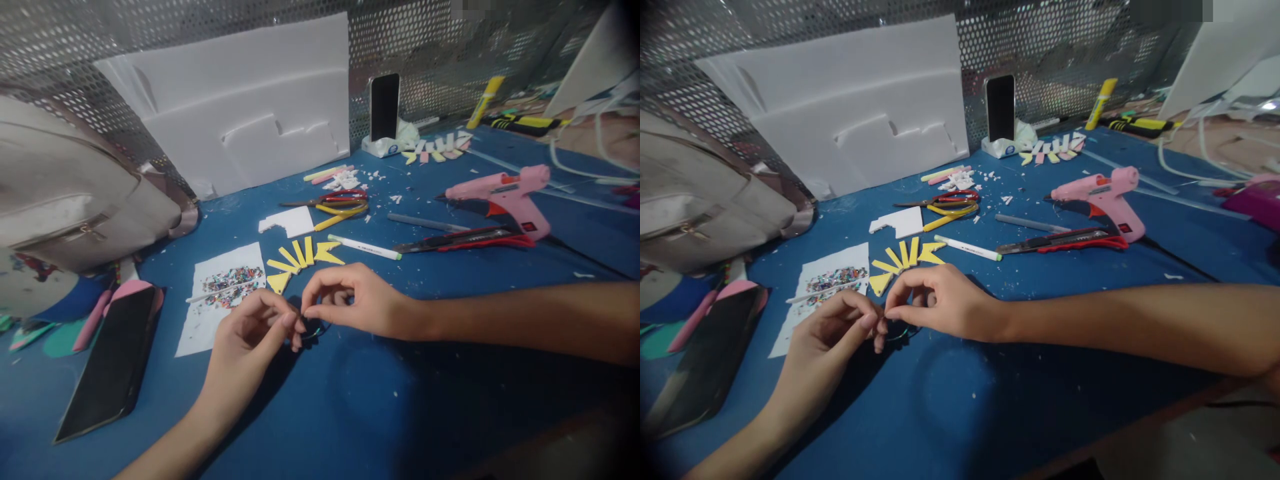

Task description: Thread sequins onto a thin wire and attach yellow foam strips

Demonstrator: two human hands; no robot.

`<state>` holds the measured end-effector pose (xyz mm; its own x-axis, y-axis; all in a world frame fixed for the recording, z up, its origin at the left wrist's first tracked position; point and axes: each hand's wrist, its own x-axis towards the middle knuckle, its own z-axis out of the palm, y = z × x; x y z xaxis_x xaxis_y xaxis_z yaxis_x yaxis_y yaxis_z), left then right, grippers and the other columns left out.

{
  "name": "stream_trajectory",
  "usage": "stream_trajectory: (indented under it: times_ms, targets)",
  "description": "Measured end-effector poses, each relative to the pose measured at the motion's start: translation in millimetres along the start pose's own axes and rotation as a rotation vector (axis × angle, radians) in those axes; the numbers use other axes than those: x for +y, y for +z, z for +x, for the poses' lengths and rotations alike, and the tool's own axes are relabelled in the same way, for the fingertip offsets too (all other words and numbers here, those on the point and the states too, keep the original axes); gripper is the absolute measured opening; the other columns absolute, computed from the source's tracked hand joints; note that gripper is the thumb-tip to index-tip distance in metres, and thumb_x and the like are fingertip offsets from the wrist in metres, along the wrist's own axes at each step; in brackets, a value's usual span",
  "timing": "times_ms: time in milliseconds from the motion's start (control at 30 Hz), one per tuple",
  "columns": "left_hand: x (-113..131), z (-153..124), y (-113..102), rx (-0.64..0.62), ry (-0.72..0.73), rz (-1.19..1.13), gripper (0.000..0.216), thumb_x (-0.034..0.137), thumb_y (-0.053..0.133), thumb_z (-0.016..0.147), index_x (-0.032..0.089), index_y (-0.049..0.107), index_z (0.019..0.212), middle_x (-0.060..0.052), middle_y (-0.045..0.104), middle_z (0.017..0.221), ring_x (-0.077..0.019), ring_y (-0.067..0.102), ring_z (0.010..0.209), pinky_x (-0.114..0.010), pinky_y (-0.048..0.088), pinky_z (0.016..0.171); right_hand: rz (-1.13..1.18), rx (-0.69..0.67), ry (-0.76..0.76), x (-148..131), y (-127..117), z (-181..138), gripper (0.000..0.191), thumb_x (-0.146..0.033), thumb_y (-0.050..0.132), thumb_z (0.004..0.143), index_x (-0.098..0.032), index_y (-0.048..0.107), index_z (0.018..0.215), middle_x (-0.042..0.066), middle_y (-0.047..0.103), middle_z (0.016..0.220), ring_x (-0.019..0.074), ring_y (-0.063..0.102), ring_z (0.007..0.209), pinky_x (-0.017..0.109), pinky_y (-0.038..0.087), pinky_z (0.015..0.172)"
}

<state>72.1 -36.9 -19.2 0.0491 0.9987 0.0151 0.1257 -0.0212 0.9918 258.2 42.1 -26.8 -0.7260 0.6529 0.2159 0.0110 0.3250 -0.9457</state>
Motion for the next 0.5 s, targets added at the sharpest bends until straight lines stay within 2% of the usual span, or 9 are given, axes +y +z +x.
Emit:
stream_trajectory:
  times_ms: [167, 500]
  targets:
    - [1.8, -0.9, -0.3, 0.008, 0.015, 0.07, 0.015, 0.02, 0.057, 0.093, 0.017, 0.057, 0.079, 0.004, 0.061, 0.068, -0.0052, 0.054, 0.056, -0.015, 0.046, 0.056, 0.011, -0.002, 0.021, -1.1, -0.4, -0.4, 0.013, -0.025, 0.067, 0.084, -0.012, 0.069, 0.086, 0.0, 0.064, 0.073, 0.0051, 0.045, 0.056, 0.018, 0.036, 0.05]
    - [-0.9, -0.9, -0.4, 0.006, 0.018, 0.11, 0.013, 0.021, 0.057, 0.093, 0.018, 0.056, 0.081, 0.003, 0.061, 0.069, -0.0073, 0.054, 0.057, -0.018, 0.045, 0.056, 0.027, -0.031, 0.044, -0.2, 0.1, 1.4, 0.01, -0.019, 0.066, 0.084, -0.013, 0.069, 0.09, 0.001, 0.065, 0.076, 0.0054, 0.049, 0.058, 0.018, 0.038, 0.052]
